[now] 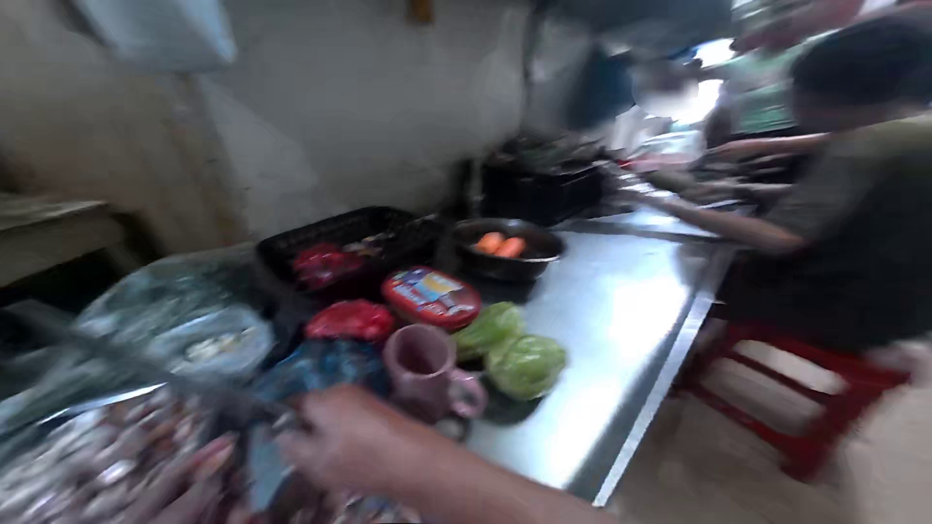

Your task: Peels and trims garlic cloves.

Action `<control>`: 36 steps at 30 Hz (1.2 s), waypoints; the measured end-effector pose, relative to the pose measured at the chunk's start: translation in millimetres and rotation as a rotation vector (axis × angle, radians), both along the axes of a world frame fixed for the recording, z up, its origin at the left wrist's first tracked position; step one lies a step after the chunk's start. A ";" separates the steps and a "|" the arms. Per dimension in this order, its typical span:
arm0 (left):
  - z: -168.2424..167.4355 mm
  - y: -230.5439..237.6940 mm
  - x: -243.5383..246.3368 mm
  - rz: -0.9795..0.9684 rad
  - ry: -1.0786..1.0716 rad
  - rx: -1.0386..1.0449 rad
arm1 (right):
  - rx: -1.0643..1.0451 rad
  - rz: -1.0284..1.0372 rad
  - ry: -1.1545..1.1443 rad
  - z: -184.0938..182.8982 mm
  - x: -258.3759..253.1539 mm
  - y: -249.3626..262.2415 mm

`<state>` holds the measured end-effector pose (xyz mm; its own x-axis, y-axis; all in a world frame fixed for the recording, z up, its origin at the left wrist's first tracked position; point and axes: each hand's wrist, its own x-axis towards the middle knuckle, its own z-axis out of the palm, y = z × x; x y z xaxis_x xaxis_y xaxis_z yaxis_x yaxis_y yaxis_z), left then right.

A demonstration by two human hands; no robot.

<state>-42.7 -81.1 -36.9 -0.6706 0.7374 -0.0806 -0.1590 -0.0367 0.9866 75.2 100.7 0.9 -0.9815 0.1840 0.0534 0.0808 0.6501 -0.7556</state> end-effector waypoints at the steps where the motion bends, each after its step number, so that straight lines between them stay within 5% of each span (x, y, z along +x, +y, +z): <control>1: 0.9 2.7 6.2 0.066 0.002 -0.005 | -0.024 -0.018 -0.043 1.6 -0.6 0.0; 5: 0.3 8.3 16.2 0.199 0.011 0.012 | -0.100 -0.092 -0.097 -7.6 -7.2 -2.8; 22: -11.7 3.1 14.1 0.043 0.176 0.170 | -0.249 -0.009 -0.092 -14.4 -7.5 -7.6; 36: -2.8 -3.3 10.3 -0.255 -0.269 0.075 | 0.158 0.028 0.549 -47.5 -7.9 -9.3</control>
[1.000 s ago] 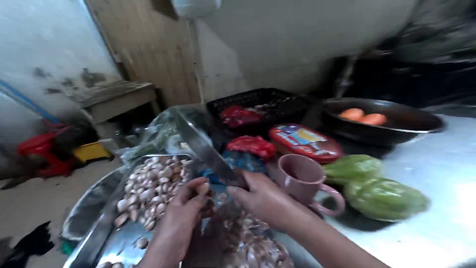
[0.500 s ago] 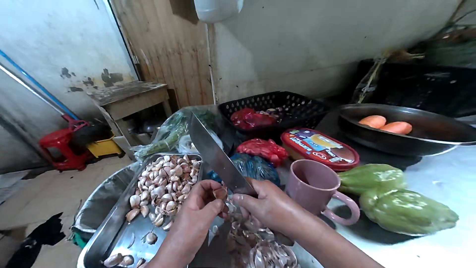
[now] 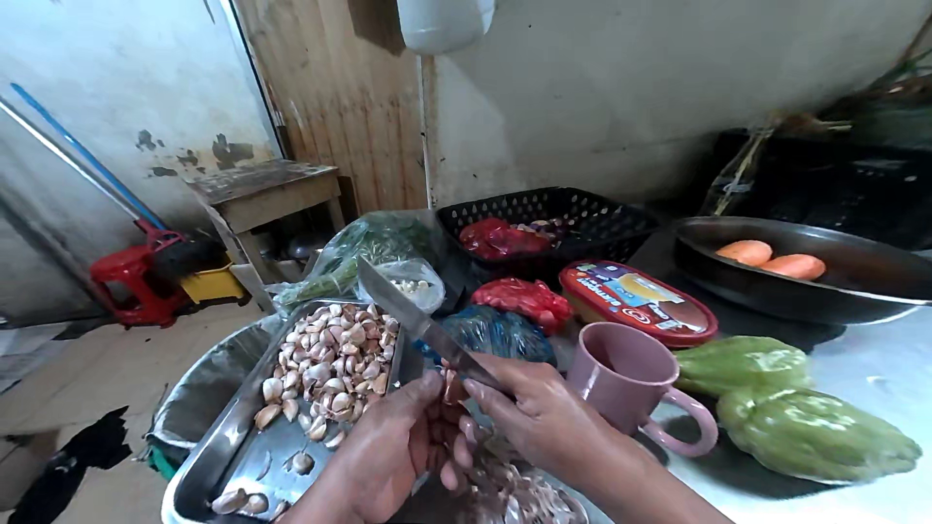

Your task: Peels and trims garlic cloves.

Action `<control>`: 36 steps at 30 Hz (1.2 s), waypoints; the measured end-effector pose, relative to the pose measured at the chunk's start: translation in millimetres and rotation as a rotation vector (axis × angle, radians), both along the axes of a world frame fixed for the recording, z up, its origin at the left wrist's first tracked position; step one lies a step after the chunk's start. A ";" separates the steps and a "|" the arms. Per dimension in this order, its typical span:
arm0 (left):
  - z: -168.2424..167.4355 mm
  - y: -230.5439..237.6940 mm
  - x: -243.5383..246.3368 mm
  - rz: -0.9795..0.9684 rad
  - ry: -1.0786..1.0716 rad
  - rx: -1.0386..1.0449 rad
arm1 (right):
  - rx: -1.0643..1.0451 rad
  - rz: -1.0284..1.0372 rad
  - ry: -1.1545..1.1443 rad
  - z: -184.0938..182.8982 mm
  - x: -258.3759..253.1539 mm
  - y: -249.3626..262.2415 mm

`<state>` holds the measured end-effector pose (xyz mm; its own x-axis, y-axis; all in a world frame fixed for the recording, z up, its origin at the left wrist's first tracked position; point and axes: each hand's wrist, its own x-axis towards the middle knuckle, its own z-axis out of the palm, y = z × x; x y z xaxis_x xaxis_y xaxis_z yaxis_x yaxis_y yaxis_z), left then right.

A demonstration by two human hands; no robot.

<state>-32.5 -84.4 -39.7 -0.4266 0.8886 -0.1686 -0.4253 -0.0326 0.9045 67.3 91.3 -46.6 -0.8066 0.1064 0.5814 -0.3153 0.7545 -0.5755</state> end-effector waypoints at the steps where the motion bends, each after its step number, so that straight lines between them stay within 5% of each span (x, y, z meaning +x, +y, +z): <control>1: 1.1 -0.4 0.0 0.027 -0.006 0.015 | 0.022 -0.003 0.008 -1.5 -1.0 0.0; 6: 4.1 1.7 3.0 0.205 0.103 -0.007 | 0.011 -0.032 -0.072 0.5 -0.7 -2.5; 18: -7.6 6.9 7.7 0.496 0.742 -0.080 | 0.011 -0.064 -0.221 8.3 2.6 -9.3; 36: -7.8 7.4 12.1 0.581 0.880 -0.096 | 0.174 -0.097 -0.118 4.6 1.6 -13.0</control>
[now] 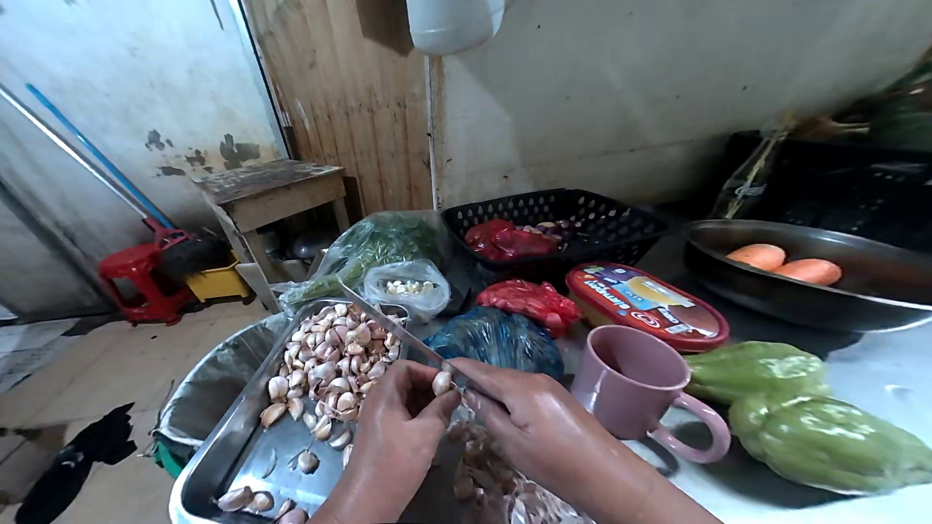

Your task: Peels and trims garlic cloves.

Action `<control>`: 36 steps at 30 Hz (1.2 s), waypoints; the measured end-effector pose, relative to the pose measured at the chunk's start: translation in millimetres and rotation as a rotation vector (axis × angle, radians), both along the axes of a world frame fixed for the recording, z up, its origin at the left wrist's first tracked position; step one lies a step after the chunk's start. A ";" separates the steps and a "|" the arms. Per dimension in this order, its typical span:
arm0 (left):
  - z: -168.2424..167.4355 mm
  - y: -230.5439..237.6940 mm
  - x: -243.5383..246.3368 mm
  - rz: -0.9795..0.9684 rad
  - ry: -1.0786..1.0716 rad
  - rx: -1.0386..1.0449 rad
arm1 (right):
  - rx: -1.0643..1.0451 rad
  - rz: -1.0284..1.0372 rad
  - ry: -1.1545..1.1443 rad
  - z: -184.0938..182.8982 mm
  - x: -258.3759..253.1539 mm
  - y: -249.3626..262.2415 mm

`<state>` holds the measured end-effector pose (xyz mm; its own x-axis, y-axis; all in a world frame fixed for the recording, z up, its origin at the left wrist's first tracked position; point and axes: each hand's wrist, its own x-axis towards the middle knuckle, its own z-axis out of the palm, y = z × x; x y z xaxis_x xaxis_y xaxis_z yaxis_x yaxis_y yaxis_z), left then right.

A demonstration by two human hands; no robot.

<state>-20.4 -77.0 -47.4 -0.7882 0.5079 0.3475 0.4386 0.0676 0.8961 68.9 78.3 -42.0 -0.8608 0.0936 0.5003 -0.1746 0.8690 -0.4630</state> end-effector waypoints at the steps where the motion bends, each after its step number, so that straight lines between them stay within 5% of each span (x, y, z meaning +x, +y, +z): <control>1: 0.5 0.0 0.5 0.012 0.018 -0.017 | 0.003 -0.008 -0.014 1.1 0.1 -0.9; 21: -18.7 -3.3 -10.1 0.084 0.760 -0.114 | -0.056 -0.022 -0.157 16.1 6.2 -6.3; 32: -13.5 -4.9 -10.3 -0.054 0.475 -0.108 | -0.396 -0.045 -0.516 36.1 2.9 3.6; 36: 6.7 -7.7 -8.1 -0.094 0.055 -0.301 | -0.179 -0.112 -0.469 41.2 6.2 -1.2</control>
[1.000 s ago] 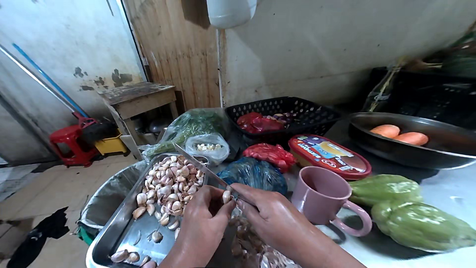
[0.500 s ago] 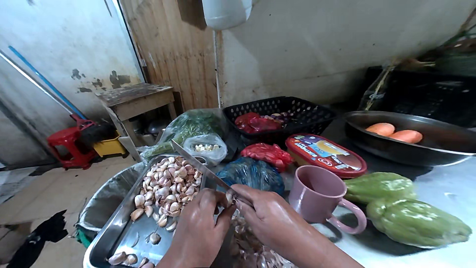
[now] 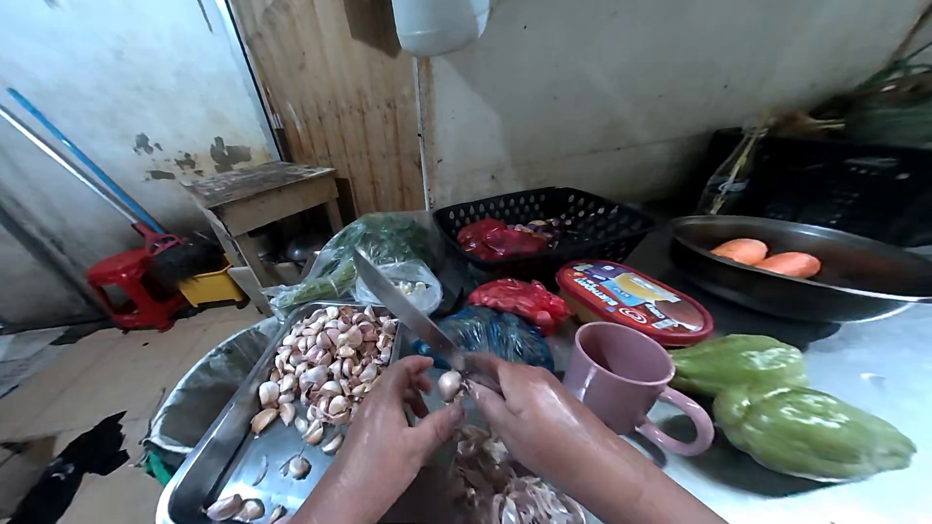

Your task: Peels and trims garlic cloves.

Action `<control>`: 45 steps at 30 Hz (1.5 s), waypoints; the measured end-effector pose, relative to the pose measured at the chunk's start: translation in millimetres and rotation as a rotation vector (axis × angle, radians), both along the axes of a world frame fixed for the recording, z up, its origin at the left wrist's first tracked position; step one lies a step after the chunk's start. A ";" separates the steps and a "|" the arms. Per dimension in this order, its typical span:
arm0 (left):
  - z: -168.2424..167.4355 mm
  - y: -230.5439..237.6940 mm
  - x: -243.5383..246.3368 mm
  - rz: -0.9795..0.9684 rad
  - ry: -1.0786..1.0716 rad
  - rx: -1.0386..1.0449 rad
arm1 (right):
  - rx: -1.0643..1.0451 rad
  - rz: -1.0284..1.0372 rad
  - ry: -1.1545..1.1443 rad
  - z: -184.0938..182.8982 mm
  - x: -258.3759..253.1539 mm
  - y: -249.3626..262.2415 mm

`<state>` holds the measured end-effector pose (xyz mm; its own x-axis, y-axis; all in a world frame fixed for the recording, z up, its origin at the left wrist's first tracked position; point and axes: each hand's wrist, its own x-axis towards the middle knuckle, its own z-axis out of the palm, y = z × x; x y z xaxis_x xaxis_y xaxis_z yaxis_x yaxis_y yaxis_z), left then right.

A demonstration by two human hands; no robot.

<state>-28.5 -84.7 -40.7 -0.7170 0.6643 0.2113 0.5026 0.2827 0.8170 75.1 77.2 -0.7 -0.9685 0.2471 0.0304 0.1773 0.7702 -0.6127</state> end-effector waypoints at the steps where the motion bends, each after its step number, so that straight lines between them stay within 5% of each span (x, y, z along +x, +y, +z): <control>1: 4.9 -0.4 -0.7 0.010 -0.093 -0.026 | 0.083 0.007 0.064 -3.5 1.0 -0.7; 7: 11.2 -4.7 -4.0 -0.088 -0.467 -0.031 | 0.251 0.080 0.193 -16.0 1.1 -6.8; 14: 14.3 -6.3 -8.6 -0.173 -0.540 -0.018 | -0.117 0.039 -0.144 3.1 -3.6 1.5; 21: 14.1 -6.9 -7.7 -0.183 -0.753 0.144 | 0.175 0.173 0.148 -16.3 1.0 -3.4; 29: 11.9 -3.7 -3.3 -0.121 -0.555 0.052 | -0.083 -0.189 0.161 -8.3 -0.5 11.6; 37: 7.9 0.1 -6.1 0.009 -0.504 0.295 | -0.061 0.007 0.096 -11.4 0.6 12.1; 45: -9.4 4.5 1.0 0.043 0.093 0.170 | -0.108 0.032 0.038 -12.0 -3.3 1.8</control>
<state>-27.5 -80.3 -50.1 -0.7164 0.5822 0.3845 0.5684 0.1673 0.8056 71.8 78.9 -12.7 -0.9746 0.2198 0.0426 0.1284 0.7043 -0.6982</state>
